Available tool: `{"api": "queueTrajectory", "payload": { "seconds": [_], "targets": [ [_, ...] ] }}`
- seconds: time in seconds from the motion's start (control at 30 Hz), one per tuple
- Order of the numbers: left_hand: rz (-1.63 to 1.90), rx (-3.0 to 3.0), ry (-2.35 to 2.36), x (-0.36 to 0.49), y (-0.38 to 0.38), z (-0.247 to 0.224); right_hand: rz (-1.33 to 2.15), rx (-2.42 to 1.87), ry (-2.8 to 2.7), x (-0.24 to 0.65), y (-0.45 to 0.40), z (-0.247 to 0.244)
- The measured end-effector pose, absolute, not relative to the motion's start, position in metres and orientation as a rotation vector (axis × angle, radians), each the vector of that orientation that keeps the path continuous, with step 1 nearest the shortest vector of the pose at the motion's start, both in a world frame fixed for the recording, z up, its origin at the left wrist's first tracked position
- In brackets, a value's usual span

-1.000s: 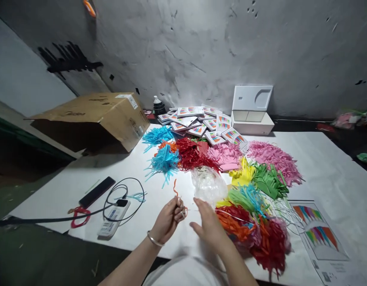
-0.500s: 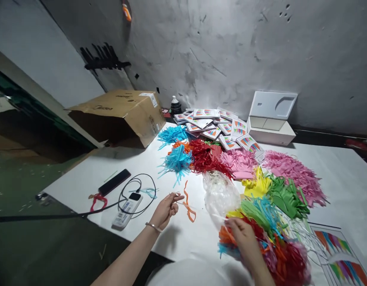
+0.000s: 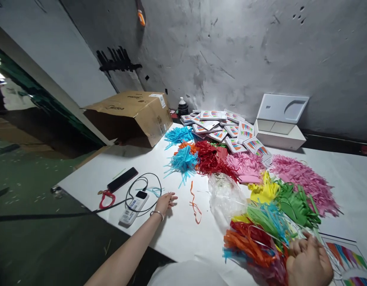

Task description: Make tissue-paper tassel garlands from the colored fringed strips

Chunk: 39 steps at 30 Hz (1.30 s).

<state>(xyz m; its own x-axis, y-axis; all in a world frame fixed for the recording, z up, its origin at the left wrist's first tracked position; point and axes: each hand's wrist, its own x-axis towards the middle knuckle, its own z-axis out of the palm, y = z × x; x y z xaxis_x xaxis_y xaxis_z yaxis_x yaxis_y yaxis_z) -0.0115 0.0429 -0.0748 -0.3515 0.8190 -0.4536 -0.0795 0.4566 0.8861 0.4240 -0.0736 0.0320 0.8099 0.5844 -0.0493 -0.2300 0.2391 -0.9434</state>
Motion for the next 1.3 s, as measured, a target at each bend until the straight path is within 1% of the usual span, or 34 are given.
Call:
{"api": "queueTrajectory", "payload": {
  "seconds": [0.07,0.23,0.37,0.4,0.5,0.57,0.6,0.67,0.77,0.9,1.0,1.07,1.1,1.2,1.3],
  "targets": [
    [1.028,0.729,1.710,-0.011,0.043,-0.077,0.589,-1.283,-0.377,0.408,-0.069,0.030],
    [0.991,0.930,1.852,-0.015,0.049,-0.069,0.789,-1.452,-0.575,0.375,-0.072,0.018],
    [1.063,1.154,1.853,0.009,0.034,-0.049,0.890,-1.707,-0.996,0.351,-0.079,0.010],
    [1.062,1.238,1.798,0.022,0.024,-0.042,0.941,-1.735,-1.153,0.342,-0.079,0.009],
    [0.844,1.768,1.183,0.074,-0.012,-0.019,1.107,-1.648,-1.603,0.310,-0.080,0.012],
    [0.618,1.875,0.811,0.105,-0.033,-0.003,1.145,-1.556,-1.777,0.292,-0.081,0.017],
    [0.560,1.885,0.727,0.115,-0.040,0.005,1.146,-1.530,-1.815,0.287,-0.081,0.019],
    [0.507,1.854,0.722,0.121,-0.044,0.016,1.126,-1.537,-1.806,0.287,-0.080,0.024],
    [0.556,1.746,0.942,0.093,-0.029,0.021,1.063,-1.585,-1.725,0.318,-0.081,0.025],
    [0.713,1.521,1.316,0.031,0.009,0.018,0.794,-1.768,-1.687,0.370,-0.089,0.014],
    [0.750,1.470,1.456,0.023,0.023,0.022,0.664,-1.891,-1.720,0.374,-0.096,0.007],
    [0.814,1.475,1.367,0.049,0.014,0.029,0.681,-1.861,-1.772,0.357,-0.096,0.009],
    [0.788,1.491,1.257,0.069,0.006,0.033,0.701,-1.810,-1.805,0.346,-0.095,0.011],
    [0.541,1.573,0.896,0.132,-0.024,0.040,0.740,-1.631,-1.834,0.317,-0.090,0.021],
    [0.386,1.681,0.822,0.161,-0.034,0.043,0.764,-1.562,-1.787,0.317,-0.088,0.028]
  ]
}}
